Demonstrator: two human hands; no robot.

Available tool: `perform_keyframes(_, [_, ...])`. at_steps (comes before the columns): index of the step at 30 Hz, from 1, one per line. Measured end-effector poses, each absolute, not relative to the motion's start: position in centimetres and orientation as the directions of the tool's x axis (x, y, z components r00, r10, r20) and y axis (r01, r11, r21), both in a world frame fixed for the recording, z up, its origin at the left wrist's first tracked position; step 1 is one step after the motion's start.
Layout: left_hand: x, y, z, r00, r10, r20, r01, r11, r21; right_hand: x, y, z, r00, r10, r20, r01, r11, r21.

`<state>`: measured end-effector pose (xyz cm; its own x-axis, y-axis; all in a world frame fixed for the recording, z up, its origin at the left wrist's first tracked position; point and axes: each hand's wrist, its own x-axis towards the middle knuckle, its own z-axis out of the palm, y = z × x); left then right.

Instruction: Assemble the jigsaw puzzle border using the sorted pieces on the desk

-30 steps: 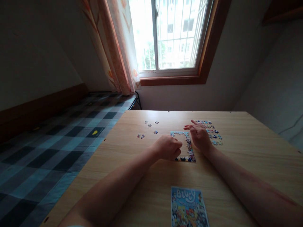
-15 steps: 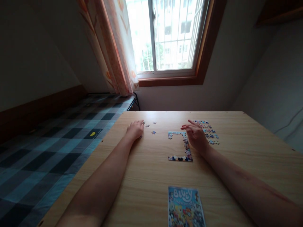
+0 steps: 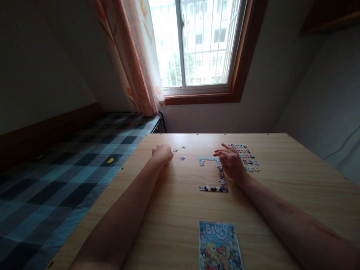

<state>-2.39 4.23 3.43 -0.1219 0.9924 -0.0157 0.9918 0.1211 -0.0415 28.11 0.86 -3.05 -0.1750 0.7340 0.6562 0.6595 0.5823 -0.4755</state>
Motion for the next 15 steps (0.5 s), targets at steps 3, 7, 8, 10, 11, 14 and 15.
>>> perform_keyframes(3, [-1.3,3.5,4.7,-0.113,0.990,-0.082,0.989,0.105,-0.102,28.1,0.8,-3.1,-0.195,0.729,0.656,0.663,0.591,-0.460])
perform_keyframes(7, [-0.1,2.2,6.0,-0.001,0.988,-0.154,0.989,-0.022,-0.145,28.0,0.6,-2.9,-0.220,0.728,0.649,0.669,0.597,-0.443])
perform_keyframes(8, [0.2,1.8,6.3,0.031,0.985,-0.168,0.988,-0.056,-0.147,28.0,0.6,-2.9,-0.221,0.727,0.650,0.669,0.598,-0.442])
perform_keyframes(10, [0.7,1.0,6.8,0.079,0.977,-0.197,0.983,-0.110,-0.149,27.9,0.5,-2.8,-0.218,0.725,0.653,0.666,0.600,-0.444])
perform_keyframes(11, [1.1,0.6,6.9,0.096,0.972,-0.216,0.980,-0.130,-0.151,27.9,0.5,-2.7,-0.220,0.726,0.652,0.661,0.602,-0.448])
perform_keyframes(14, [2.3,-0.6,6.9,0.151,0.950,-0.272,0.967,-0.199,-0.159,27.7,0.4,-2.6,-0.255,0.727,0.637,0.641,0.621,-0.452])
perform_keyframes(15, [2.8,-1.0,6.7,0.185,0.942,-0.281,0.959,-0.235,-0.156,27.6,0.3,-2.6,-0.272,0.725,0.633,0.635,0.629,-0.449])
